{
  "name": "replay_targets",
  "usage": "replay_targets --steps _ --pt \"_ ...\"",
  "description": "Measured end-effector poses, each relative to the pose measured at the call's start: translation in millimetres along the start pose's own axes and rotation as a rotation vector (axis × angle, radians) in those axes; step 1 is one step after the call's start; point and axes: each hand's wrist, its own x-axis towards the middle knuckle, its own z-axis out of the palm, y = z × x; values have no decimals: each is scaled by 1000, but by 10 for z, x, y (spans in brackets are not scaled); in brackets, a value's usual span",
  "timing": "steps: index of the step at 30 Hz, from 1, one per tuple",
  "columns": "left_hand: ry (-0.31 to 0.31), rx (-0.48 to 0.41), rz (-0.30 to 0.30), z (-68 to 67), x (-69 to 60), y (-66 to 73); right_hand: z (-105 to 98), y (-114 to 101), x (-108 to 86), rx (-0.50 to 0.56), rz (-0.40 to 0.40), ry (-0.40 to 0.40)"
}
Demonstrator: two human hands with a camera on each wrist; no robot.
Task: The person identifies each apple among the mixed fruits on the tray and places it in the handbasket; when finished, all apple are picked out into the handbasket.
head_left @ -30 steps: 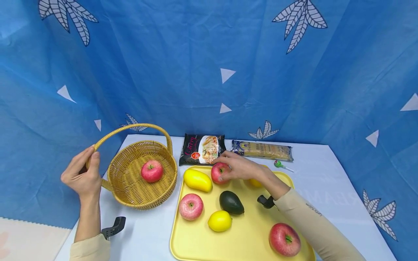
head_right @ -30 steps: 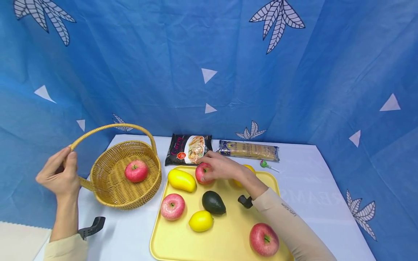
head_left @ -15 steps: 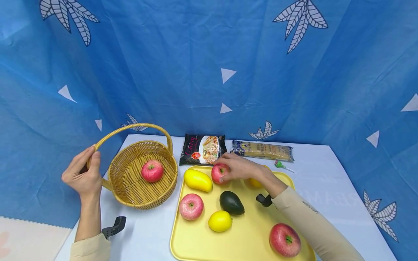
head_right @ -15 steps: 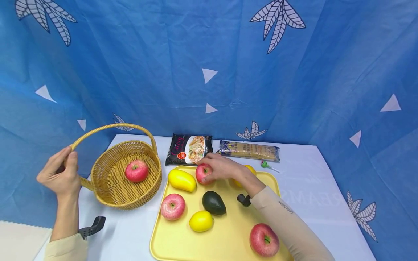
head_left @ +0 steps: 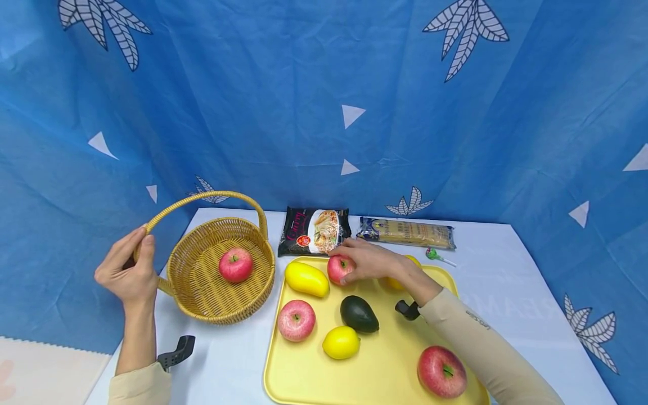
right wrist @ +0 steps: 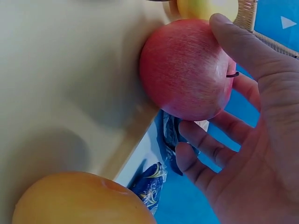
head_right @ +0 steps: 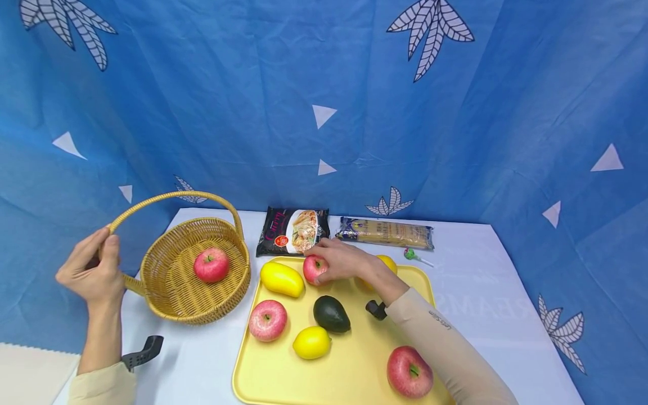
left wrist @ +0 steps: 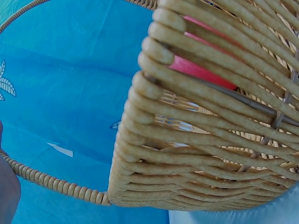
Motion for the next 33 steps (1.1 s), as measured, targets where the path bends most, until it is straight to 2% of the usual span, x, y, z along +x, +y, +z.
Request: replay_targets --steps 15,33 --pt "0 7 14 4 15 -23 25 -28 38 -65 37 -21" --pt "-1 27 -5 8 3 0 34 -42 49 -86 45 -33"
